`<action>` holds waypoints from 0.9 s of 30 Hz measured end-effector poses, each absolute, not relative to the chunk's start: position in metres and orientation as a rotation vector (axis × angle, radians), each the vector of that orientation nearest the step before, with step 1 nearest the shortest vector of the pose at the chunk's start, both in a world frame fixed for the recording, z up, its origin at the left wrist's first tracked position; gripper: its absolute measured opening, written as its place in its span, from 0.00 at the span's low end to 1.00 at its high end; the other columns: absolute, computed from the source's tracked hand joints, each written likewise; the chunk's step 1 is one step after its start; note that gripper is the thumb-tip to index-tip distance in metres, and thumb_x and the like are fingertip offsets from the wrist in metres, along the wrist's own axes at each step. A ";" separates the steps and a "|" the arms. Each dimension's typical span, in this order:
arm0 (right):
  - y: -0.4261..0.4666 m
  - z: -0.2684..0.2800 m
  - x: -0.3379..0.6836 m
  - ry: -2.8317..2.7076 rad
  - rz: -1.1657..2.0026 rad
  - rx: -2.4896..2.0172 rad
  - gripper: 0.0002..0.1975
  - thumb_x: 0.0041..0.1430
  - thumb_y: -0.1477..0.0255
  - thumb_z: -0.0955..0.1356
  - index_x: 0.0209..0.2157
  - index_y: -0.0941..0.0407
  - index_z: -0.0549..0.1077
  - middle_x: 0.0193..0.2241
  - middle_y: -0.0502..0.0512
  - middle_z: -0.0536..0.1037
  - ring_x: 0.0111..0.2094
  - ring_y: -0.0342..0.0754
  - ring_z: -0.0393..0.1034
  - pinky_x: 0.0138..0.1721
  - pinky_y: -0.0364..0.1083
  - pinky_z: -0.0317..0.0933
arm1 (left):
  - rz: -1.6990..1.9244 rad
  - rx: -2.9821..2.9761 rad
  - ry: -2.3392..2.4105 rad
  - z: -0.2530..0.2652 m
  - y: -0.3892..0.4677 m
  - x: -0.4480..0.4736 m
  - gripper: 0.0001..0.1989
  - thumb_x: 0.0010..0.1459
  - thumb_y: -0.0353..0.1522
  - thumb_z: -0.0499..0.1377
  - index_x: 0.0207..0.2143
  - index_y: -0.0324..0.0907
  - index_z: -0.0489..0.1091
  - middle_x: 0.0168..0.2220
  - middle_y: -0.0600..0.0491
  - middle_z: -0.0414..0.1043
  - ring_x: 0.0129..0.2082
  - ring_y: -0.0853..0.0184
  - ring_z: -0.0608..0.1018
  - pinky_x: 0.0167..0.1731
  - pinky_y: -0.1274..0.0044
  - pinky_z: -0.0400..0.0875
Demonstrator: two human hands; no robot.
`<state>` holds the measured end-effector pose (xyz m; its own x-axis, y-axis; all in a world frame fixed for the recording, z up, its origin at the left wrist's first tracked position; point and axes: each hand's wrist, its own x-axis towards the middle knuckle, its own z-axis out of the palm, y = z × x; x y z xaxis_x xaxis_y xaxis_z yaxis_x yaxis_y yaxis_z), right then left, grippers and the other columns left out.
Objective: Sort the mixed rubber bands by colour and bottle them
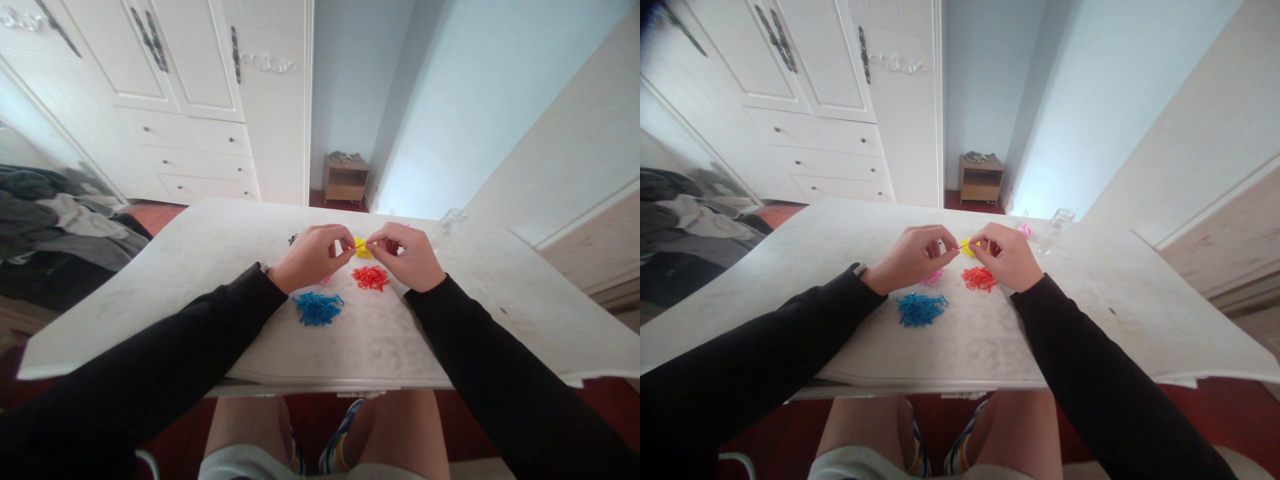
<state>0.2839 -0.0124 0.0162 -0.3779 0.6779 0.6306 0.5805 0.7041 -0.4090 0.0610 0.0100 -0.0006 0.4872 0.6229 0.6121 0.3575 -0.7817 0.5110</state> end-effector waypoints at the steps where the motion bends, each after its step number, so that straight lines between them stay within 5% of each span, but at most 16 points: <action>1: -0.012 0.016 0.284 -2.086 0.149 -0.959 0.06 0.64 0.71 0.70 0.32 0.56 0.79 0.24 0.49 0.72 0.22 0.41 0.62 0.25 0.44 0.57 | 1.189 2.422 0.826 -0.001 0.010 0.061 0.03 0.58 0.26 0.62 0.34 0.40 0.76 0.31 0.56 0.79 0.23 0.75 0.73 0.27 0.81 0.66; 27: -0.013 0.017 0.283 -2.198 0.191 -0.870 0.06 0.64 0.74 0.70 0.32 0.57 0.77 0.24 0.48 0.71 0.23 0.40 0.61 0.26 0.43 0.56 | 1.186 2.423 0.842 -0.001 0.011 0.061 0.04 0.58 0.25 0.62 0.34 0.40 0.77 0.30 0.57 0.78 0.23 0.76 0.74 0.27 0.81 0.66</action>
<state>0.2830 -0.0133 0.0165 -0.4869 0.6402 0.5942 0.5279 0.7576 -0.3838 0.0615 0.0109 -0.0012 0.4831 0.6285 0.6096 0.3682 -0.7775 0.5099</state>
